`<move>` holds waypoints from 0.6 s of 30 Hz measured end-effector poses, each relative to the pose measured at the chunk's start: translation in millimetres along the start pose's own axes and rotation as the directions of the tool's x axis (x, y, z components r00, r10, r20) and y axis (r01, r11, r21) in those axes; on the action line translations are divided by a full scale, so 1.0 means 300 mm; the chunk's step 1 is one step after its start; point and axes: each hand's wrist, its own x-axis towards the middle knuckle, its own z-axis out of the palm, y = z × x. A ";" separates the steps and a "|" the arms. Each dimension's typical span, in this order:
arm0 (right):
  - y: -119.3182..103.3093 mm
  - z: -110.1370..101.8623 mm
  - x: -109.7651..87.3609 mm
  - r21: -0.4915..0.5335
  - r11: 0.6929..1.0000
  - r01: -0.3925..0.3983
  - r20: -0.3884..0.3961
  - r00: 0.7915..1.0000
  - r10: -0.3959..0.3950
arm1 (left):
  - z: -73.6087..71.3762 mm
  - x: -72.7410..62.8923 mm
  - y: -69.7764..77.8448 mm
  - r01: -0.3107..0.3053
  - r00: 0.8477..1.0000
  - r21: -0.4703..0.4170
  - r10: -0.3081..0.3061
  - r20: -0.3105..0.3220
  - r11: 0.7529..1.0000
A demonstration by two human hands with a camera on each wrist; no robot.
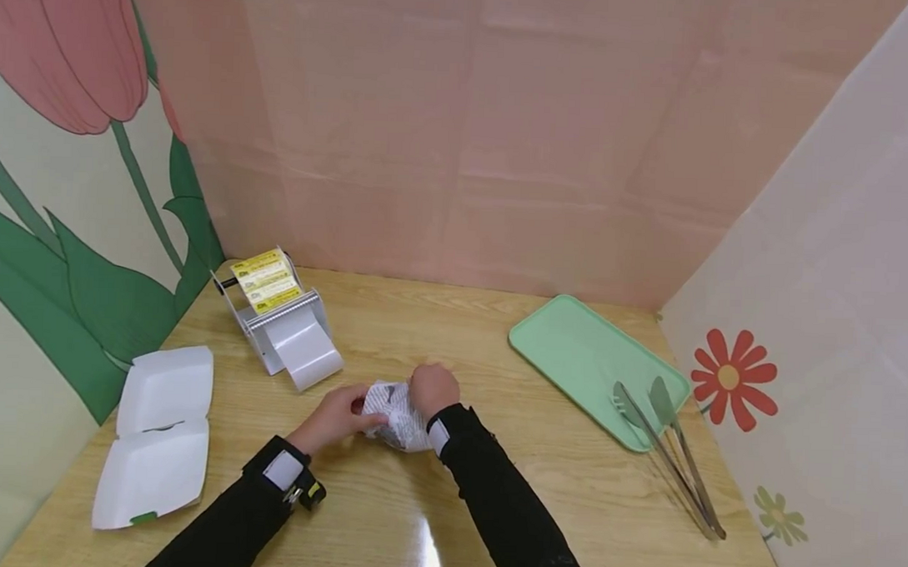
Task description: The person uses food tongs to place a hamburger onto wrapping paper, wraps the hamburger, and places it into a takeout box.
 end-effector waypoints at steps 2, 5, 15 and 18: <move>0.001 0.008 -0.003 0.005 1.000 -0.004 0.006 1.000 0.004 | 0.001 0.004 -0.010 -0.006 1.000 -0.033 0.007 0.028 0.999; 0.003 0.019 -0.006 0.010 1.000 -0.004 0.005 1.000 0.004 | -0.001 0.008 -0.019 -0.012 0.998 -0.059 0.015 0.054 0.998; 0.001 0.033 -0.009 -0.016 0.999 0.031 -0.042 0.999 -0.031 | -0.014 0.011 -0.043 0.062 0.992 -0.176 -0.041 0.122 0.982; -0.002 0.033 -0.014 -0.024 0.998 0.052 -0.067 0.996 -0.053 | -0.016 0.012 -0.055 0.087 0.986 -0.249 -0.047 0.161 0.965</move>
